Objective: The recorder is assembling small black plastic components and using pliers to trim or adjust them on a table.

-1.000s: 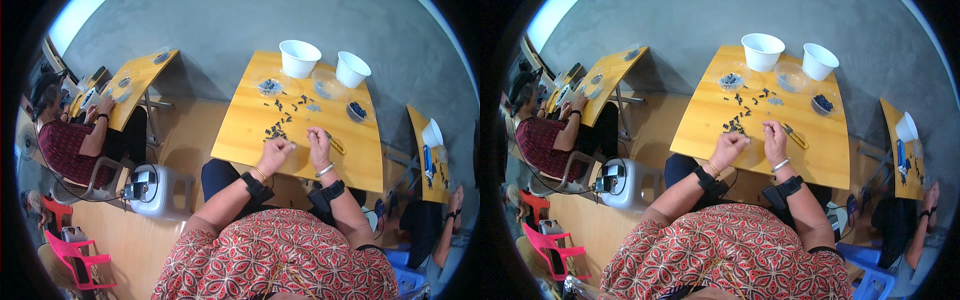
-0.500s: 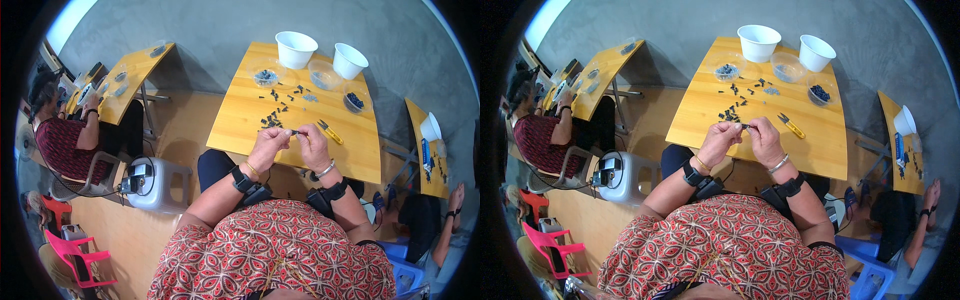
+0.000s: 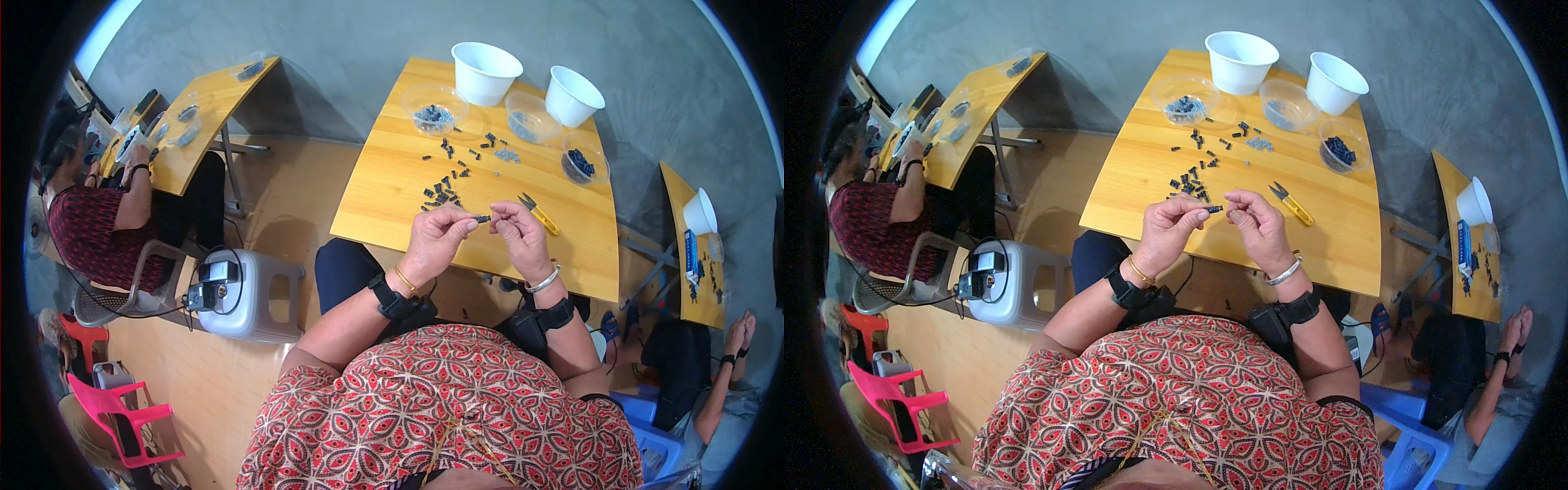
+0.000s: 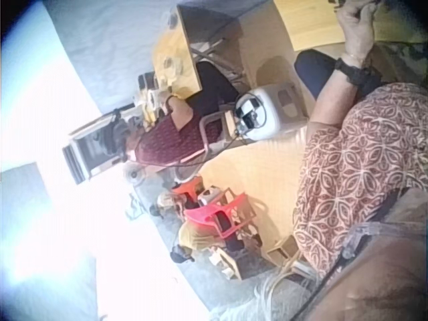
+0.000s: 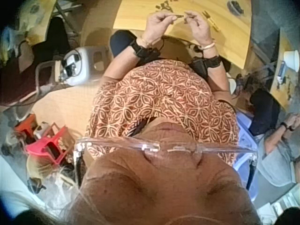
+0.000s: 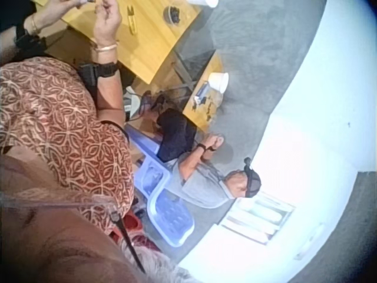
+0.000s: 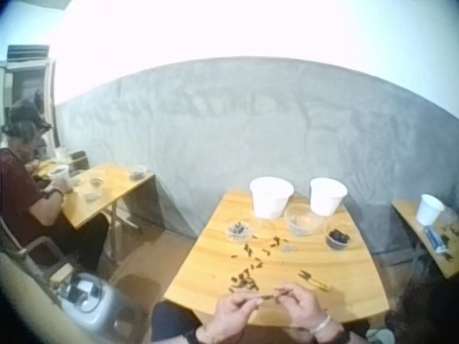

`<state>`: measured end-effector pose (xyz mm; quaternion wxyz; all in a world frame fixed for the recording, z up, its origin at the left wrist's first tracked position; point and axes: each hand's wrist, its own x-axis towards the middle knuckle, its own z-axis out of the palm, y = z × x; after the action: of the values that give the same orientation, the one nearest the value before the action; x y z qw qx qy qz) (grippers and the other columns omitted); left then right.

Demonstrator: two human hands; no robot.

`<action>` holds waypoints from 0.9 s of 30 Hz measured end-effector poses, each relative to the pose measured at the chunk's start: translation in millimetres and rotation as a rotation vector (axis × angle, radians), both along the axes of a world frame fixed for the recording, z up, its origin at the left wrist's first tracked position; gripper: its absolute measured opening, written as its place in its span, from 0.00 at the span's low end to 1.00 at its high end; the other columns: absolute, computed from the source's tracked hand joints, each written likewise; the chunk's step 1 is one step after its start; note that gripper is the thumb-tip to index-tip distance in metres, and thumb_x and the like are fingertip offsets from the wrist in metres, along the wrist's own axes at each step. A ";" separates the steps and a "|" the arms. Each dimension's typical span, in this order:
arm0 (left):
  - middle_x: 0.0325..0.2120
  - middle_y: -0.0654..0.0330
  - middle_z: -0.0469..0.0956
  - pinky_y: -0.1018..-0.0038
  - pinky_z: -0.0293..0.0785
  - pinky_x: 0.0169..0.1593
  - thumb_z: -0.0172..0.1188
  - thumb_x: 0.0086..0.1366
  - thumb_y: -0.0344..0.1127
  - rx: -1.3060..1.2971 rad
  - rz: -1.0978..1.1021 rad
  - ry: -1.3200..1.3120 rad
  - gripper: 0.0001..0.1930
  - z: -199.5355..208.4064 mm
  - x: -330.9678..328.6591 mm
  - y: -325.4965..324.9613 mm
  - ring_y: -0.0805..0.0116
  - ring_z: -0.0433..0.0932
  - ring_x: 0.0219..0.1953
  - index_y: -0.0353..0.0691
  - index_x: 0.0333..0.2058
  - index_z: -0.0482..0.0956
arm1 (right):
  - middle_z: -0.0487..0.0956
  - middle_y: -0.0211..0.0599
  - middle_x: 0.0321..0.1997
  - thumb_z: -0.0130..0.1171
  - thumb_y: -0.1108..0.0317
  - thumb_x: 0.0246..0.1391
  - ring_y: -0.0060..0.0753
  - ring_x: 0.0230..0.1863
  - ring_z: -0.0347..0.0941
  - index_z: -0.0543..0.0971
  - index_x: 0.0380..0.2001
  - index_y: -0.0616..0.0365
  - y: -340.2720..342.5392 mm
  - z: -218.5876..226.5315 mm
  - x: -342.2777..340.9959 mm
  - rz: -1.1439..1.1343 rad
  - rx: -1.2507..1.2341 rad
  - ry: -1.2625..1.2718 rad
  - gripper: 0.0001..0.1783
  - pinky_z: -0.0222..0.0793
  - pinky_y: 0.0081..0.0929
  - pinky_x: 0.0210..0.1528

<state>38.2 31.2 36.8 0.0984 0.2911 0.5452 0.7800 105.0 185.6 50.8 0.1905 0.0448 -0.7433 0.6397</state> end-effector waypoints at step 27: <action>0.20 0.54 0.72 0.72 0.67 0.28 0.58 0.53 0.28 -0.408 0.035 0.328 0.04 -36.0 -44.8 -7.7 0.61 0.71 0.23 0.33 0.27 0.76 | 0.72 0.39 0.30 0.53 0.72 0.43 0.42 0.37 0.65 0.75 0.26 0.55 97.7 -24.4 -154.6 -0.328 1.091 0.014 0.04 0.60 0.34 0.42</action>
<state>-6.6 23.4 0.7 0.0519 0.3782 0.7047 0.5981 -49.6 283.3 26.4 0.2415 0.0250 -0.9620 0.1249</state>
